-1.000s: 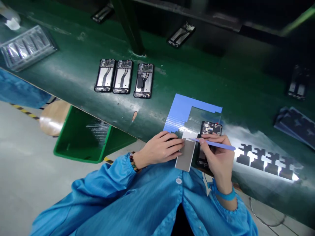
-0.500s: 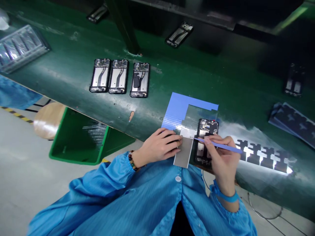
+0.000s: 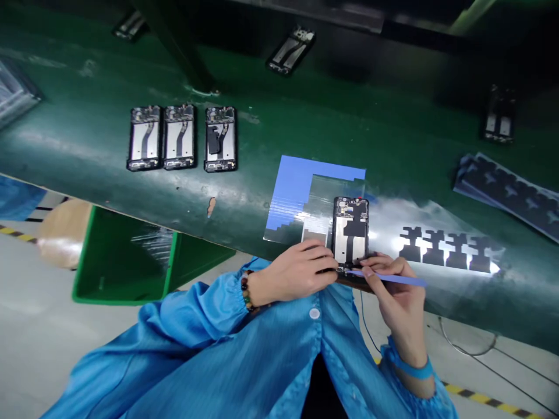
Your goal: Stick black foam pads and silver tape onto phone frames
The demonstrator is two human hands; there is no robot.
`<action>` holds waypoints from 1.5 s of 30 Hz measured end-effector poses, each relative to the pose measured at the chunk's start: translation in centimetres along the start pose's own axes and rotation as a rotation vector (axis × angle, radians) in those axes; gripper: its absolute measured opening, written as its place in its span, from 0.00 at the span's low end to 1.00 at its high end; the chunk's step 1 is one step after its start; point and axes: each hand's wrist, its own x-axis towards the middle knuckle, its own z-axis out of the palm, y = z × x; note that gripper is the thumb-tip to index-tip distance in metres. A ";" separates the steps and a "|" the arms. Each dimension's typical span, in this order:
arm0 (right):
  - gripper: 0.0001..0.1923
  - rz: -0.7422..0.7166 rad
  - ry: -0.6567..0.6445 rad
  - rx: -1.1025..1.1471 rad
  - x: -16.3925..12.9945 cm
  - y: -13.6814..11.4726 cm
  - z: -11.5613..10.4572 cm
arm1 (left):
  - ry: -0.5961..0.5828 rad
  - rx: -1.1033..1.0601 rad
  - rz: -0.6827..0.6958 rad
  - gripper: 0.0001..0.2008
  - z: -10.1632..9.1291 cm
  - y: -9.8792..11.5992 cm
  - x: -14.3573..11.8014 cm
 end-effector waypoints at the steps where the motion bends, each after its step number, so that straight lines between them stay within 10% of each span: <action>1: 0.15 -0.013 -0.002 -0.003 0.0 0.0 0.1 | -0.009 -0.002 -0.008 0.06 0.1 0.0 0.0; 9: 0.15 -0.040 -0.004 0.044 0.0 -0.4 0.0 | -0.021 -0.003 -0.064 0.04 0.3 0.7 0.4; 16: 0.18 -0.145 0.415 0.211 3.2 -0.6 -0.7 | -0.010 0.052 0.037 0.05 0.2 0.7 -0.4; 24: 0.19 -0.209 0.705 0.220 4.6 1.2 -0.3 | 0.273 -0.062 0.142 0.11 -2.8 0.0 1.0; 30: 0.22 -0.219 0.692 0.259 4.7 1.5 -0.4 | 0.483 -0.156 -0.349 0.08 -5.0 -11.5 9.8; 36: 0.22 -0.204 0.668 0.288 4.6 1.7 -0.4 | 0.218 -0.171 -0.470 0.10 -1.3 -25.6 17.4; 45: 0.19 -0.191 0.583 0.273 4.3 2.6 -0.7 | 0.214 0.175 -0.985 0.32 -2.9 -33.6 19.0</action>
